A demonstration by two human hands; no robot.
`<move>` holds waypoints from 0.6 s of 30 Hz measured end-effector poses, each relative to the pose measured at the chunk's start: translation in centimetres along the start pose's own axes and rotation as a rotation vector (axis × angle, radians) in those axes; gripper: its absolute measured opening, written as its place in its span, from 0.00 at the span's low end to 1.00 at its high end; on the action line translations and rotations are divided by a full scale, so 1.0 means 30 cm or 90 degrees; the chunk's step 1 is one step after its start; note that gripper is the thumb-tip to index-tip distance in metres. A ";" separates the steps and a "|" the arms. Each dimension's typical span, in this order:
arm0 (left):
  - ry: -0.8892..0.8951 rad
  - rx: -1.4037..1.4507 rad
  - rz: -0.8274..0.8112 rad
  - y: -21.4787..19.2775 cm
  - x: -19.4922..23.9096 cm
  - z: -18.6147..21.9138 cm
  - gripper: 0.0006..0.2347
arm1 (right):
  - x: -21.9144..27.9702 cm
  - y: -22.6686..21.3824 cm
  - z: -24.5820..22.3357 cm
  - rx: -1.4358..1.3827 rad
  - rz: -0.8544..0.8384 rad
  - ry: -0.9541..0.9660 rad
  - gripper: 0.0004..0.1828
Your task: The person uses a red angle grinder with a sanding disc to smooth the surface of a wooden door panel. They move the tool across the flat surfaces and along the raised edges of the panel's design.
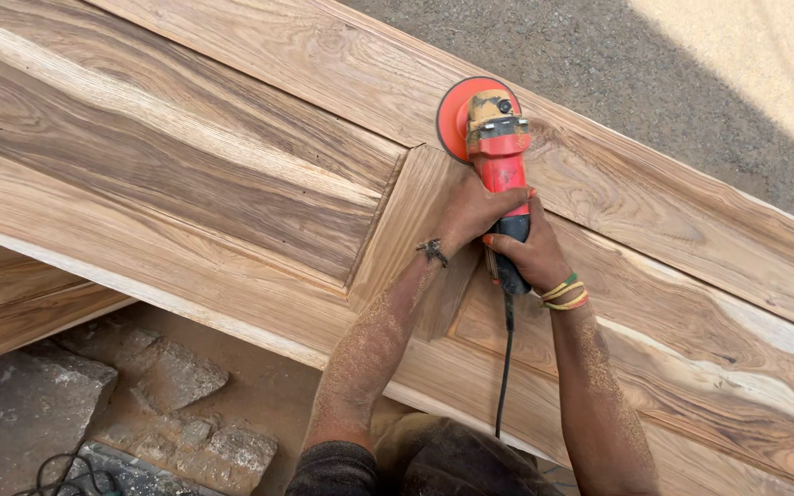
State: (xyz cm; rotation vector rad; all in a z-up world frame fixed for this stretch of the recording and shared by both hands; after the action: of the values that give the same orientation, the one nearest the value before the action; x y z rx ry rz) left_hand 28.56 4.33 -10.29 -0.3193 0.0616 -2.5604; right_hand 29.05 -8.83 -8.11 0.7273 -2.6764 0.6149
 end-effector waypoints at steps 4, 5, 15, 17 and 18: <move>-0.033 0.041 0.061 -0.328 -0.079 -0.085 0.16 | -0.132 0.258 -0.116 0.143 -0.058 -0.182 0.58; 0.038 0.115 0.089 -0.419 -0.102 -0.068 0.15 | -0.177 0.335 -0.116 0.175 -0.081 -0.148 0.60; -0.002 0.196 0.105 -0.493 -0.193 -0.059 0.18 | -0.299 0.421 -0.203 0.237 -0.108 -0.175 0.62; 0.018 0.134 0.092 -0.392 -0.185 -0.026 0.18 | -0.279 0.309 -0.174 0.229 -0.076 -0.166 0.61; -0.001 0.076 0.087 -0.339 -0.173 -0.028 0.19 | -0.261 0.246 -0.160 0.224 -0.063 -0.157 0.61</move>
State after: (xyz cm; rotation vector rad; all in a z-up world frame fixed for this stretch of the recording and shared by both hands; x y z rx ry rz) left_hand 27.32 15.67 -11.09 -0.2629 -0.0682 -2.4158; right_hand 32.40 2.39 -9.40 1.0852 -2.7585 1.0474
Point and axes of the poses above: each hand's wrist, its own x-axis away from the middle knuckle, its own y-axis out of the palm, z = x × y, the point moved 9 cm from there along -x, towards the middle knuckle, and after that the axes turned 12 degrees about z, right-handed, at the moved point
